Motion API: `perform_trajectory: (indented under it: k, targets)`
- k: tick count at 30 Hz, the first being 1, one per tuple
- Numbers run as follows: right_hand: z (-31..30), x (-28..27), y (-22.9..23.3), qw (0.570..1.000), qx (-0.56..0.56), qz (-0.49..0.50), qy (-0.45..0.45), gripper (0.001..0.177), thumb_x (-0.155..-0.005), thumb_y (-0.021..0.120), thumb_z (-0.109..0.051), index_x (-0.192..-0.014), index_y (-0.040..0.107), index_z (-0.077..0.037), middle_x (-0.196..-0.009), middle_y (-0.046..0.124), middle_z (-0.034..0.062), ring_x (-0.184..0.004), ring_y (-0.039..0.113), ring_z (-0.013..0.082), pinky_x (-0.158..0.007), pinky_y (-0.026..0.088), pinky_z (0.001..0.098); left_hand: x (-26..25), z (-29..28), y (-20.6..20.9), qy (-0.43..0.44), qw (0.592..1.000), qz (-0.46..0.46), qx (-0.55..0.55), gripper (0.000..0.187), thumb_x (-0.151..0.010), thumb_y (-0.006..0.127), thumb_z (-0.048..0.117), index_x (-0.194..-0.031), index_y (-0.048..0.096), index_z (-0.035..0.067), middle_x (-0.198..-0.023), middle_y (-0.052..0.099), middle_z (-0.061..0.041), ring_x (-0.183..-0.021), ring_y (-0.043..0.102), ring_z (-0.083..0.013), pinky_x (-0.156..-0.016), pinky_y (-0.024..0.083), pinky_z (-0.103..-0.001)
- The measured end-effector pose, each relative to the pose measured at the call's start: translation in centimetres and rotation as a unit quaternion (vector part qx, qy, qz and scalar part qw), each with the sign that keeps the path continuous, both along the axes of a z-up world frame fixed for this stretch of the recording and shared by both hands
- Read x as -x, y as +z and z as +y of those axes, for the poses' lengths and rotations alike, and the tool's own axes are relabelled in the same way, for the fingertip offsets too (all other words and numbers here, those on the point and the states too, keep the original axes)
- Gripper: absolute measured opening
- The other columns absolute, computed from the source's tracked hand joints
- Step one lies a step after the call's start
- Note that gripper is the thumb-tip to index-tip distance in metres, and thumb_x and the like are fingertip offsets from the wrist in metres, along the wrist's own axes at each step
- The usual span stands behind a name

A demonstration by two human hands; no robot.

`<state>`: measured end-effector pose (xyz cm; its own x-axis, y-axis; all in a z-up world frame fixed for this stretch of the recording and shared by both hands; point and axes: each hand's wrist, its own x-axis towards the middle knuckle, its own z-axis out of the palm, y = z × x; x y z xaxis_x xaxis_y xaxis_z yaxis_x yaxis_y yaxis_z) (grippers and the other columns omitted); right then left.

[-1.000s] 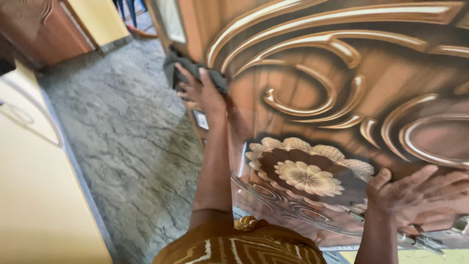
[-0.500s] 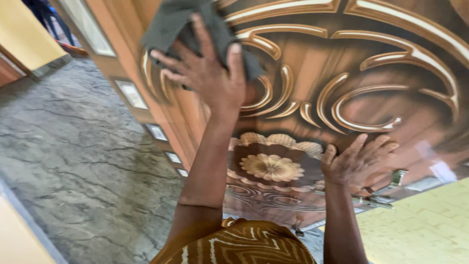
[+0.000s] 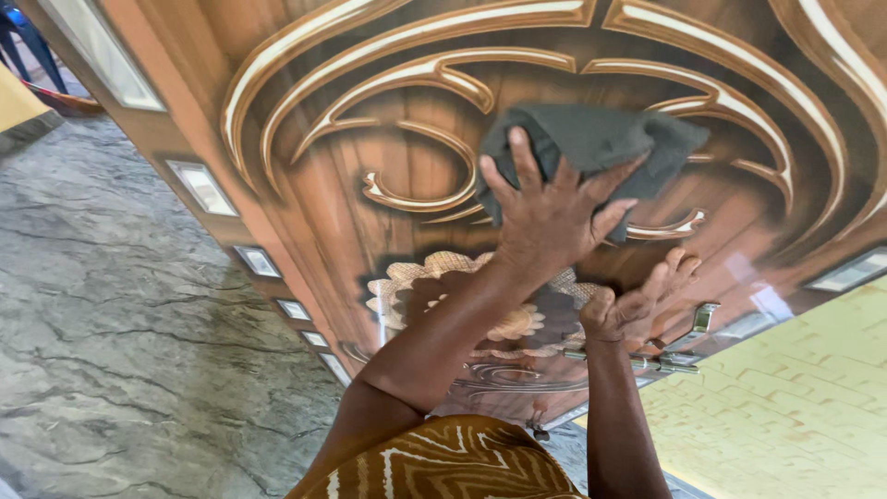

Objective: The person wipes the surface of a large, ornate wooden door using a dark cloth. They repeatedly rub the carved floral and scroll patterns with both hands, moving across the upper and middle sections of the door.

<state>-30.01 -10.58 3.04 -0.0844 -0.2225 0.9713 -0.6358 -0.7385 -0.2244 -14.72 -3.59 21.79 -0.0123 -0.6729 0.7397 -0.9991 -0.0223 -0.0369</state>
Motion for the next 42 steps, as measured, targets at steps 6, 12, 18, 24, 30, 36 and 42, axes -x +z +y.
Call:
perform_trajectory:
  k: [6,12,18,24,30,36,42]
  targets:
    - [1.4,0.2,-1.9,0.993,0.018,-0.107,0.054,0.079,-0.108,0.030,-0.062,-0.161,0.024,-0.004,-0.168,0.026,0.0229,-0.159,0.026,0.0448,-0.131,0.026,0.0618,4.2,-5.6,-13.6,-0.056,0.985,-0.064,0.149,0.064,-0.110,0.044,0.073,-0.165,0.029,0.045,-0.167,0.028,-0.015,-0.158,0.011,-0.0552,-0.114,0.013,-0.087]
    - [4.0,-1.3,-1.9,0.985,0.000,-0.053,0.161,0.089,-0.102,0.025,-0.071,-0.150,0.045,0.001,-0.159,0.045,0.0272,-0.146,0.046,0.0427,-0.125,0.037,0.0600,4.8,-5.0,-21.7,-0.101,0.986,-0.127,0.037,0.063,-0.104,0.054,0.058,-0.159,0.047,0.030,-0.166,0.033,-0.007,-0.158,0.013,-0.0486,-0.110,0.010,-0.082]
    - [7.5,-3.5,-2.2,0.970,-0.186,-0.013,0.158,0.103,-0.103,0.021,-0.077,-0.162,0.022,0.007,-0.171,0.012,0.0324,-0.160,0.003,0.0530,-0.129,0.007,0.0609,1.6,-0.5,-20.8,-0.214,0.964,-0.104,-0.116,0.079,-0.083,0.065,0.046,-0.157,0.049,0.023,-0.169,0.029,-0.005,-0.159,0.018,-0.0376,-0.118,0.016,-0.072]
    - [3.5,-2.2,-3.4,0.978,-0.200,0.009,0.051,0.087,-0.106,0.022,-0.058,-0.161,0.020,0.010,-0.170,0.010,0.0351,-0.157,-0.003,0.0587,-0.125,-0.003,0.0691,-2.8,3.5,-19.8,-0.273,0.960,-0.055,-0.016,0.057,-0.103,0.067,0.030,-0.154,0.050,0.011,-0.166,0.041,-0.013,-0.150,0.041,-0.0326,-0.123,0.037,-0.055]
    - [-4.1,4.0,2.8,0.945,-0.249,-0.059,-0.206,0.097,-0.092,0.016,-0.059,-0.168,0.007,0.001,-0.175,-0.002,0.0273,-0.159,-0.007,0.0479,-0.128,-0.002,0.0687,-11.7,3.7,-21.7,-0.063,0.993,-0.009,0.097,0.060,-0.103,0.062,0.053,-0.146,0.054,0.012,-0.142,0.043,-0.017,-0.125,0.045,-0.0316,-0.105,0.037,-0.063]
    - [-8.3,10.2,11.2,0.966,-0.142,-0.110,-0.184,0.104,-0.094,0.005,-0.089,-0.170,-0.001,-0.019,-0.178,-0.006,0.0114,-0.163,-0.012,0.0344,-0.126,-0.006,0.0643,-16.5,5.2,-19.2,-0.010,0.965,0.077,0.252,0.063,-0.102,0.060,0.047,-0.153,0.043,0.014,-0.168,0.024,-0.022,-0.155,0.012,-0.0589,-0.123,0.015,-0.074]
    - [-6.7,5.9,18.7,0.970,-0.082,0.022,-0.229,0.092,-0.102,0.009,-0.078,-0.170,-0.001,-0.017,-0.176,-0.008,0.0127,-0.157,-0.013,0.0337,-0.125,-0.005,0.0633,-16.5,4.5,-19.3,0.008,0.965,0.049,0.258,0.063,-0.104,0.055,0.049,-0.154,0.041,0.013,-0.168,0.020,-0.025,-0.151,0.012,-0.0634,-0.121,0.012,-0.076]
